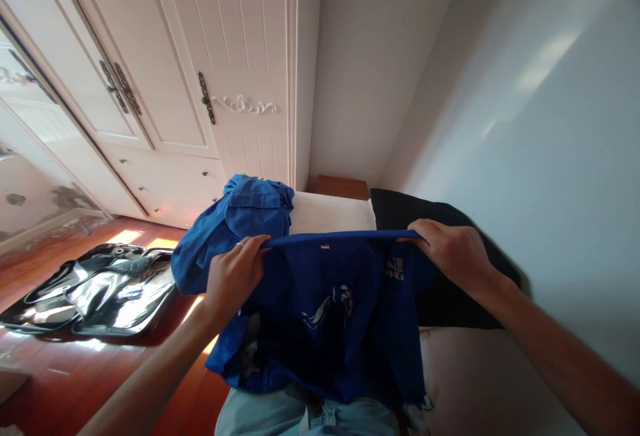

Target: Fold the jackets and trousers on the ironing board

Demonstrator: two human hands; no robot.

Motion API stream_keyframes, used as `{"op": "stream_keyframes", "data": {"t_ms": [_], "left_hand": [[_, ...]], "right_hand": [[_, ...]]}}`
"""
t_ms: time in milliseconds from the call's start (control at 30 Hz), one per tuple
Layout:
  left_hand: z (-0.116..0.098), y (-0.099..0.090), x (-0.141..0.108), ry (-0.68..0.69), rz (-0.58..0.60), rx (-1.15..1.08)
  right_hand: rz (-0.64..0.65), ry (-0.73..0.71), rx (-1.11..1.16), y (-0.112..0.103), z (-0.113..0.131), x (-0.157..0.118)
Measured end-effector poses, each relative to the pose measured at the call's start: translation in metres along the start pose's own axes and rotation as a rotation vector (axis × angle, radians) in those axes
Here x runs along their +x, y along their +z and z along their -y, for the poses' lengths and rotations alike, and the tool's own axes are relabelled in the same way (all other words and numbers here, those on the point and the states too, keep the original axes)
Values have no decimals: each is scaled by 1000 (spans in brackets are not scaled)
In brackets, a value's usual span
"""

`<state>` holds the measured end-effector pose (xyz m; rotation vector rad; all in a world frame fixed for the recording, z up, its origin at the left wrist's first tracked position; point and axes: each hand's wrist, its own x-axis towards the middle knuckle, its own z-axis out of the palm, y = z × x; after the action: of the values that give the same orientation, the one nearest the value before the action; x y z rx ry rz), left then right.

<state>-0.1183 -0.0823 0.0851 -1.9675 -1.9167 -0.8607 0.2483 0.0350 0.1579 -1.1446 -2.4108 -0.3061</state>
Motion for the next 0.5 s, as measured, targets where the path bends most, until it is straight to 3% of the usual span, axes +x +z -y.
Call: {"op": "stream_keyframes", "data": {"t_ms": [133, 267, 400, 500], "left_hand": [[-3, -53, 28, 66, -161, 216], [-4, -85, 52, 133, -316, 437], [-4, -107, 71, 239, -339, 546], [-6, -121, 79, 299, -311, 561]], "right_hand": [[14, -79, 117, 3, -8, -2], [84, -133, 281, 17, -7, -7], [76, -54, 340, 44, -9, -16], [34, 16, 352, 49, -13, -17]]}}
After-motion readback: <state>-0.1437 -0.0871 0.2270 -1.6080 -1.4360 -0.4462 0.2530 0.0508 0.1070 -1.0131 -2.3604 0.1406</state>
